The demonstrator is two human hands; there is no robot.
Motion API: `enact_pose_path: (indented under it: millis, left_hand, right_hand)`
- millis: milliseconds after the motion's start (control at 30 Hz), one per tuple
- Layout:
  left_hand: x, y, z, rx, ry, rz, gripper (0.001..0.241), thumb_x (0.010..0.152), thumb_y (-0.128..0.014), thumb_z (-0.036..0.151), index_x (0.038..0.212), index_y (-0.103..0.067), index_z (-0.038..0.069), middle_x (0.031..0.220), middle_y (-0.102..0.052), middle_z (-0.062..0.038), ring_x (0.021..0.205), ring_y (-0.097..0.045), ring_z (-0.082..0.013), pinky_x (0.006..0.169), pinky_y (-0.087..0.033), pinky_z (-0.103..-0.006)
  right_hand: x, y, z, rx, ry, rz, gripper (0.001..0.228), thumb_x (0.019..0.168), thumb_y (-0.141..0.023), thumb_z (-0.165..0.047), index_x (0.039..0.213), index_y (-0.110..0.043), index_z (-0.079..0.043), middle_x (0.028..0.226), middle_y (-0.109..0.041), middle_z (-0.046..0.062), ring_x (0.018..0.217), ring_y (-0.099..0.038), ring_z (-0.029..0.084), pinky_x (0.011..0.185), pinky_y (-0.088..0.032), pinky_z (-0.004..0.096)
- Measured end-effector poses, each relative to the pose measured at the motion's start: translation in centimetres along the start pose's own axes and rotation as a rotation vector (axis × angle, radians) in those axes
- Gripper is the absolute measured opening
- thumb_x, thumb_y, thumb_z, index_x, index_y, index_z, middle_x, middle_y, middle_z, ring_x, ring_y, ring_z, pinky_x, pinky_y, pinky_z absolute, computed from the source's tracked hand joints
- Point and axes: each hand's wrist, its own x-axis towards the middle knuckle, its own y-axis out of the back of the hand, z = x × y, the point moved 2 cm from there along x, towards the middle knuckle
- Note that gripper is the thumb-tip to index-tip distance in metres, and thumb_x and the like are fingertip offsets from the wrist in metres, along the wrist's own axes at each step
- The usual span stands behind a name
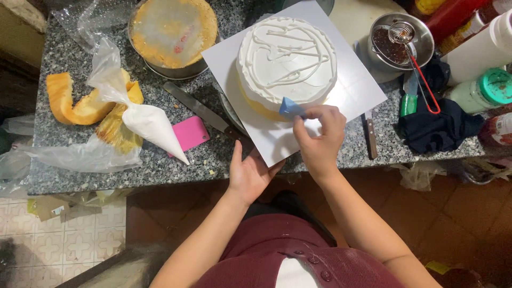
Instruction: Applying icing from a piping bag and smoothing the sides with a scraper.
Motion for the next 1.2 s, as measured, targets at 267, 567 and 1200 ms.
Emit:
enact_pose_path:
  millis: [267, 567, 1200]
  left_hand:
    - [-0.2, 0.0, 0.5, -0.014, -0.022, 0.050, 0.077, 0.094, -0.048, 0.072, 0.138, -0.057, 0.009, 0.139, -0.060, -0.019, 0.130, -0.056, -0.0412, 0.117, -0.040, -0.0582]
    - [-0.5, -0.2, 1.2, -0.037, -0.029, 0.088, 0.076, 0.092, -0.051, 0.071, 0.136, -0.057, 0.010, 0.137, -0.061, -0.020, 0.130, -0.056, -0.0421, 0.118, -0.038, -0.0580]
    - [-0.6, -0.3, 3.4, -0.089, -0.095, 0.038, 0.072, 0.094, -0.050, 0.069, 0.137, -0.053, 0.012, 0.133, -0.063, -0.019, 0.126, -0.059, -0.0421, 0.120, -0.039, -0.0589]
  right_hand:
    - [0.2, 1.3, 1.2, -0.047, -0.002, 0.051, 0.017, 0.091, -0.081, -0.011, 0.092, -0.065, -0.016, 0.091, -0.058, -0.003, 0.100, -0.059, 0.017, 0.099, -0.037, 0.035]
    - [0.0, 2.2, 2.3, -0.067, 0.007, 0.078, 0.016, 0.093, -0.080, -0.012, 0.093, -0.065, -0.017, 0.091, -0.060, -0.004, 0.098, -0.060, 0.015, 0.098, -0.035, 0.033]
    - [1.4, 5.0, 2.6, 0.080, 0.167, -0.024, 0.013, 0.095, -0.074, 0.001, 0.098, -0.070, -0.011, 0.090, -0.065, 0.004, 0.102, -0.056, 0.023, 0.102, -0.038, 0.041]
